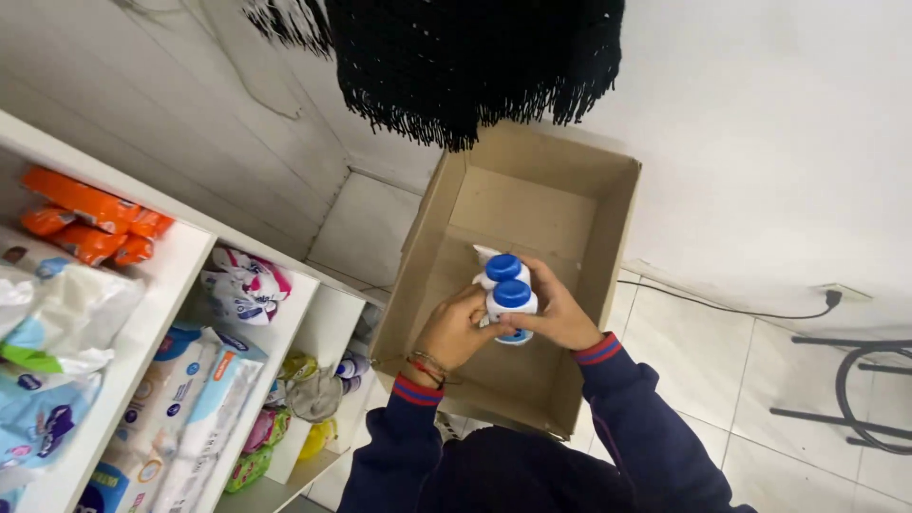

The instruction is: The person picks up various toiletries including a tube, small boxes, bottles, and packages of wipes from a shelf and places them one by one into a cardboard box on the floor.

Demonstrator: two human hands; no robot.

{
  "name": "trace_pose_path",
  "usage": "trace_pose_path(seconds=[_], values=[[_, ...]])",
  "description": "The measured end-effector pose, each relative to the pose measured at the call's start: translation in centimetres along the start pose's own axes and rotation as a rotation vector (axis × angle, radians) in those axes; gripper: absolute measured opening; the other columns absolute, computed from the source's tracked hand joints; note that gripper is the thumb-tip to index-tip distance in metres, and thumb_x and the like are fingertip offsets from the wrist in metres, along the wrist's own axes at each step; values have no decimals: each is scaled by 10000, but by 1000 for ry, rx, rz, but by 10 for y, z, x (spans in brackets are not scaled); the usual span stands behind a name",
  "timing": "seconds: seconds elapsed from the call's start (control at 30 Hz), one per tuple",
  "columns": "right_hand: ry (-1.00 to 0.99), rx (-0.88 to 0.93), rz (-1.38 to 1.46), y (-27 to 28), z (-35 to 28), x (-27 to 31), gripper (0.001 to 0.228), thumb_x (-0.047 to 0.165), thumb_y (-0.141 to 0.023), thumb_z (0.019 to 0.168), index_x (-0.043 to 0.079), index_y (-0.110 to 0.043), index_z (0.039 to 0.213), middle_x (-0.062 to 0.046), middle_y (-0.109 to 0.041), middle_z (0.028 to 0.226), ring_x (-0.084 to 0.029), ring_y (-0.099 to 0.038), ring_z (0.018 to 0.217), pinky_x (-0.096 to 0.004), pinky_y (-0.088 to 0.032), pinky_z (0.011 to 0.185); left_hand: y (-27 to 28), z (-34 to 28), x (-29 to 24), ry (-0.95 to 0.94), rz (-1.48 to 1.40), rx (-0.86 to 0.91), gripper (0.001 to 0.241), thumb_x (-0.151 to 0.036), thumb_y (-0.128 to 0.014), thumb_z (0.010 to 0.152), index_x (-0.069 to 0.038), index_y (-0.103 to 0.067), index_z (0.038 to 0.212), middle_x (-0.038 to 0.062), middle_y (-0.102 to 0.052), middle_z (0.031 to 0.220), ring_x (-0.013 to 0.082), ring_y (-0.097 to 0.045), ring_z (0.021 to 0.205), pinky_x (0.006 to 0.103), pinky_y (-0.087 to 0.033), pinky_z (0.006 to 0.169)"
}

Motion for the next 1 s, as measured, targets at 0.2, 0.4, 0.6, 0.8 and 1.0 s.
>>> trace_pose_path(seconds=[0.2,0.4,0.6,0.8,1.0], values=[[-253,-84,-419,51,0,-50,1199,301,-1242,796,-16,-649,1789,-338,-750,1689,-564,-689,1649,-684,-512,1449,-55,6,78,187,145,15,522,-400,-983,1086,-193,-538,909,111,-788,968,431,-851,987,578,-626,859],[-544,-170,-910,125,-19,-194,1244,533,-1173,763,219,-592,1817,-162,-807,1683,-474,-750,1612,-631,-574,1386,-74,-14,99,235,37,83,509,-445,-915,1183,-139,-590,938,213,-879,1569,507,-775,1571,650,-669,1195],[-654,-240,-1073,162,-29,-295,1277,509,-1195,711,253,-552,1784,-114,-784,1758,-417,-725,1630,-537,-487,1415,-87,-14,109,262,29,110,525,-513,-908,1176,-157,-592,955,167,-878,1613,455,-761,1607,619,-667,1235],[-787,-348,-1016,178,-39,-335,1180,299,-1141,821,199,-460,1778,-203,-667,1813,-558,-745,1584,-592,-646,1393,-91,-18,101,292,-28,198,473,-443,-891,1200,-141,-600,982,239,-836,1690,498,-719,1663,633,-643,1295],[-811,-389,-920,181,-45,-352,1114,227,-1083,904,180,-428,1804,-207,-668,1802,-499,-744,1620,-574,-631,1402,-102,-26,110,308,-17,277,467,-483,-822,1270,-141,-583,1061,290,-801,1695,511,-689,1704,649,-620,1329]])
Point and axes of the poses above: each hand's wrist, its own z-axis towards the middle knuckle, its own y-axis out of the back of the hand, x = y × z, the point moved 6 cm from there along z, towards the middle knuckle
